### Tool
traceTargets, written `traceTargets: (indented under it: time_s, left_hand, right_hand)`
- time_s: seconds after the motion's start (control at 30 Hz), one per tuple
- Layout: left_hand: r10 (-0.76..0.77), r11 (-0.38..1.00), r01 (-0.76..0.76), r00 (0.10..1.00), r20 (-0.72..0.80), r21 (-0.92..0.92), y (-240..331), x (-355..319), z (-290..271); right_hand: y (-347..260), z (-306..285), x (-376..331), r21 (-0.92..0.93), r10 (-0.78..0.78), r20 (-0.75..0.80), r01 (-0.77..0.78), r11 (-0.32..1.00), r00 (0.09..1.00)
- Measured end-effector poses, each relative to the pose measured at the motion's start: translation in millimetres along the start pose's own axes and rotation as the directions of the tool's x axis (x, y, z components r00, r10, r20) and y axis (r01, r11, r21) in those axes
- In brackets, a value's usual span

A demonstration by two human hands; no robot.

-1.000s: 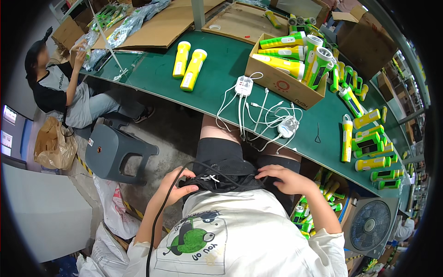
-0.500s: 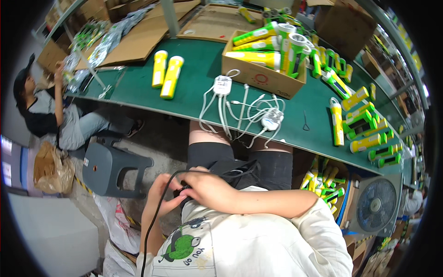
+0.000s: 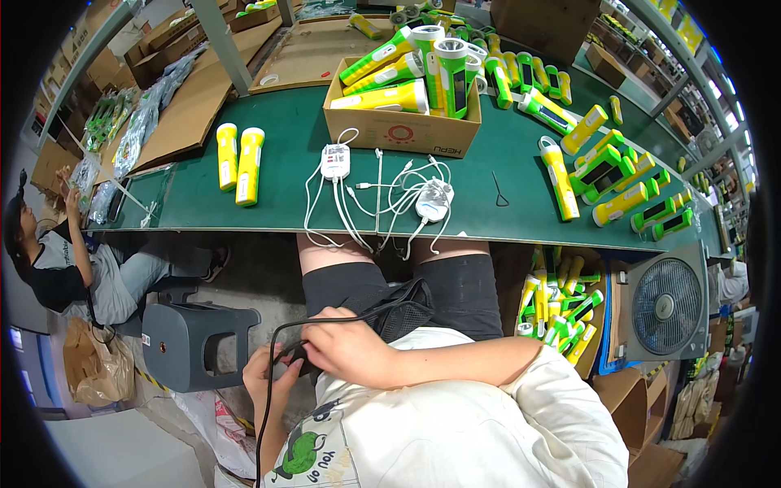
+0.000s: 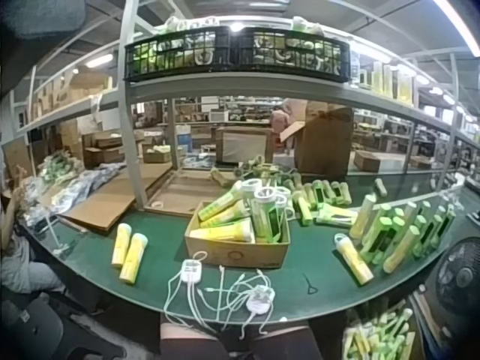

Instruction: The person fastens a pouch around their waist, then tests flashlights by turning their switches to illuminate the lights, plugging them into charging cables, and inserting a metal tool into their charging ports.

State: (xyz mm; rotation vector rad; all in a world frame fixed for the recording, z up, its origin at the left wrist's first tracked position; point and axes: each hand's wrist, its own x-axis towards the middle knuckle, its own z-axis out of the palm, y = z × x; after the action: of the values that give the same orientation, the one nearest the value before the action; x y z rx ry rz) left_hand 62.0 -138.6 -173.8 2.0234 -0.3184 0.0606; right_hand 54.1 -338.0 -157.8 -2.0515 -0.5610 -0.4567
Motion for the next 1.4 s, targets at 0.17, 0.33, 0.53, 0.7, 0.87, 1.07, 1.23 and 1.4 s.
traceTargets:
  time_s: [0.17, 0.33, 0.53, 0.7, 0.87, 1.07, 1.23, 1.4]
  left_hand:
    - [0.111, 0.967, -0.060, 0.974, 0.199, -0.247, -23, 7, -19]
    - [0.010, 0.892, 0.092, 0.975, 0.224, -0.443, -38, 7, -14]
    - [-0.134, 0.800, 0.184, 0.982, 0.130, -0.571, -84, -1, -31]
    - [-0.112, 0.885, 0.156, 0.986, 0.125, -0.439, -85, -12, -1]
    - [-0.238, 0.943, 0.293, 0.925, 0.296, -0.159, -117, -43, 30]
    - [-0.514, 0.817, 0.552, 0.828, 0.223, -0.167, -144, -53, -20]
    - [-0.694, 0.705, 0.588, 0.461, 0.553, 0.396, -133, -106, -58]
    - [-0.652, 0.742, 0.525, 0.420, 0.631, 0.417, -118, -84, -53]
  right_hand:
    - [21, -44, -18, -0.190, -0.451, 0.192, 0.484, 0.854, 0.872]
    - [59, -88, -48, -0.348, -0.578, 0.295, 0.649, 0.677, 0.761]
    - [94, -124, -74, -0.423, -0.539, 0.410, 0.677, 0.602, 0.736]
    - [99, -105, -88, -0.094, 0.071, 0.118, -0.060, 0.994, 0.990]
    - [123, -88, -112, 0.194, 0.514, 0.675, -0.799, 0.569, 0.530]
    - [105, -104, -80, -0.430, 0.600, 0.376, -0.441, 0.788, 0.706]
    - [41, -176, -52, -0.592, 0.733, 0.528, -0.434, 0.680, 0.429]
    - [19, -231, -118, -0.769, 0.848, 0.529, -0.437, 0.466, -0.028]
